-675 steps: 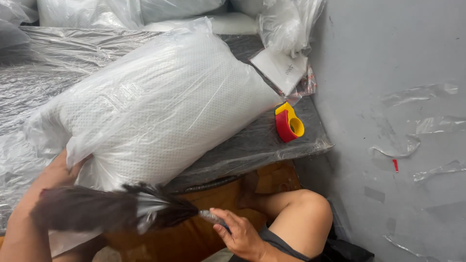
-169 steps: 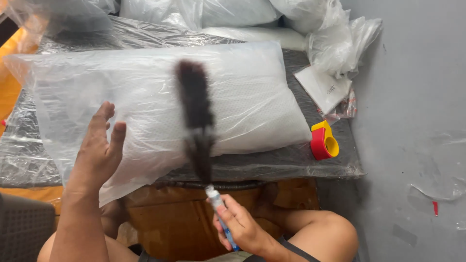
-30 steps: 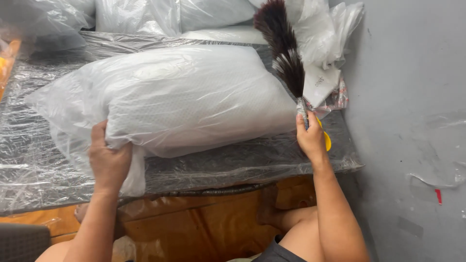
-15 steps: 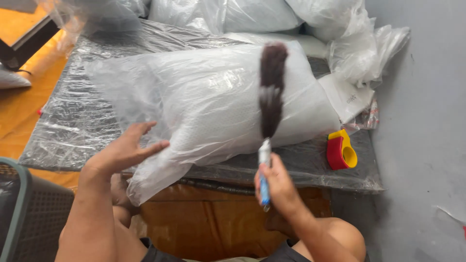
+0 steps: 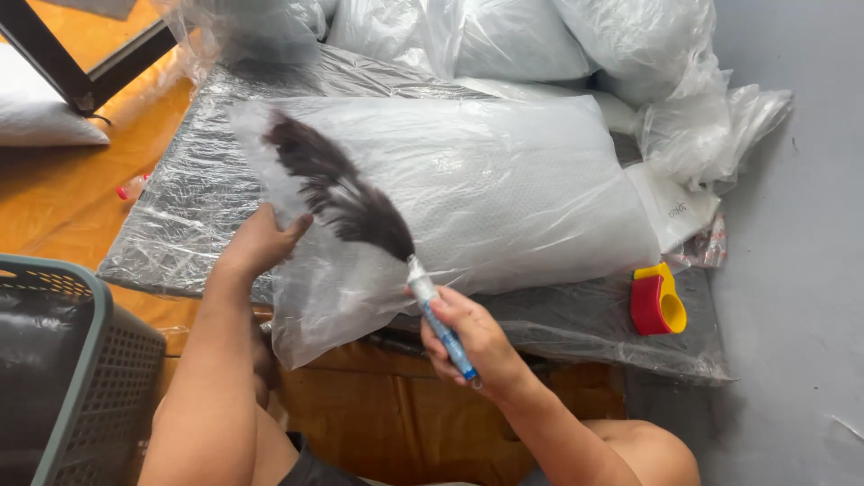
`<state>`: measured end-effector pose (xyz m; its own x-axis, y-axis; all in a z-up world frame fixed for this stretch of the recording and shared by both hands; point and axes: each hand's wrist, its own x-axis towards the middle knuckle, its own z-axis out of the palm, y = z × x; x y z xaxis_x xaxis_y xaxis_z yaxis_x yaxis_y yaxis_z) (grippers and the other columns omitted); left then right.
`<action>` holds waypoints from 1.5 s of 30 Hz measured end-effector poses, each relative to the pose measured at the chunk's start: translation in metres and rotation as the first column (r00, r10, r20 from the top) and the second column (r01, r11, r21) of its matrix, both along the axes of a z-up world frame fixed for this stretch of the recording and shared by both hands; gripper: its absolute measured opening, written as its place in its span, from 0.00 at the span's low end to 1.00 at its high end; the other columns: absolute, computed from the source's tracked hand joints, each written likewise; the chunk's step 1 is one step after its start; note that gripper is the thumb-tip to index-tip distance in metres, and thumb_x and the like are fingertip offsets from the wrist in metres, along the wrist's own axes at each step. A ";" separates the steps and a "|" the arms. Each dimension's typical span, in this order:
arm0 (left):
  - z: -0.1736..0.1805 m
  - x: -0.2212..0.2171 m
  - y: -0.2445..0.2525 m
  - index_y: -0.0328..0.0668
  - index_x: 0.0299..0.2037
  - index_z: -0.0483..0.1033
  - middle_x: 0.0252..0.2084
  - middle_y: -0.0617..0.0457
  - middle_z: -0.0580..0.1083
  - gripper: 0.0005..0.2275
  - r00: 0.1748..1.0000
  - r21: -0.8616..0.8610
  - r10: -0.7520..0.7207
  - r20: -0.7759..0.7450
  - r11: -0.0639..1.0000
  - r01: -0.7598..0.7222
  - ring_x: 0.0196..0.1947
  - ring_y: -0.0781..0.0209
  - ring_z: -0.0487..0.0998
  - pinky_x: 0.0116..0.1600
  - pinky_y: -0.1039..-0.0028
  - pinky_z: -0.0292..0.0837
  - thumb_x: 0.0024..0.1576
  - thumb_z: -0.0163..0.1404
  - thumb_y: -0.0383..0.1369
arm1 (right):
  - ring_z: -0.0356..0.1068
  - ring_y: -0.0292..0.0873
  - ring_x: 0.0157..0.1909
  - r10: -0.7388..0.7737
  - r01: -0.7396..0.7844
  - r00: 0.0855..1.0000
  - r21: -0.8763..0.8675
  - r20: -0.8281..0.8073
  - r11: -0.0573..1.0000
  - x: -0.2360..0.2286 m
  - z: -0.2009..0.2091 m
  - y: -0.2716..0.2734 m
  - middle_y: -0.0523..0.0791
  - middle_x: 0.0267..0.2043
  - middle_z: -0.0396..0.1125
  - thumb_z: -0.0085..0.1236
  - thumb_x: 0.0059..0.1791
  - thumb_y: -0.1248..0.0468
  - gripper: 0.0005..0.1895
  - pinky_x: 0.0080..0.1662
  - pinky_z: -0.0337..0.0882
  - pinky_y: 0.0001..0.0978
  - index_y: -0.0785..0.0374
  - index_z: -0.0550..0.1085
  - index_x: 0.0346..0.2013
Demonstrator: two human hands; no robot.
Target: The person uses a feather duster to wipe the surface of a pillow wrapped in plastic. They then insert a vacuum hose into the plastic bag and seal the opening by hand.
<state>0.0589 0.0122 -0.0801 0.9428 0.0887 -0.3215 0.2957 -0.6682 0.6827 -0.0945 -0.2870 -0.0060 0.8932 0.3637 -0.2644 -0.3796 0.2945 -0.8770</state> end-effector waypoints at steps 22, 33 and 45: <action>0.036 -0.006 0.000 0.32 0.46 0.71 0.43 0.42 0.74 0.20 0.976 -0.095 0.073 -0.203 0.991 -0.094 0.33 0.47 0.76 0.37 0.60 0.74 0.65 0.50 0.47 | 0.53 0.37 0.12 -0.069 0.079 0.996 -0.234 0.051 0.969 -0.047 0.017 0.001 0.45 0.21 0.58 0.41 0.56 0.55 0.24 0.14 0.55 0.27 0.61 0.63 0.65; 0.018 0.014 -0.009 0.30 0.55 0.75 0.53 0.37 0.77 0.25 0.986 0.100 -0.015 -0.163 0.994 0.032 0.46 0.37 0.79 0.48 0.53 0.73 0.64 0.49 0.51 | 0.55 0.39 0.12 -0.349 0.386 0.921 -0.291 0.171 0.876 -0.075 -0.009 -0.051 0.45 0.21 0.58 0.41 0.56 0.53 0.28 0.15 0.56 0.29 0.60 0.59 0.69; 0.055 -0.021 -0.065 0.43 0.79 0.30 0.81 0.33 0.36 0.46 0.738 0.397 -0.015 0.674 0.850 -0.345 0.81 0.33 0.33 0.83 0.35 0.31 0.66 0.62 0.28 | 0.50 0.32 0.12 -0.634 0.649 0.759 -0.263 0.150 0.714 0.010 0.009 -0.152 0.42 0.19 0.56 0.44 0.56 0.56 0.32 0.16 0.49 0.22 0.52 0.55 0.76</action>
<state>0.0381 -0.0525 -0.0250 0.8517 0.2306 0.4705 0.0538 -0.9317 0.3592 -0.0842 -0.4393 0.0027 0.8978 -0.3851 -0.2138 -0.1493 0.1907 -0.9702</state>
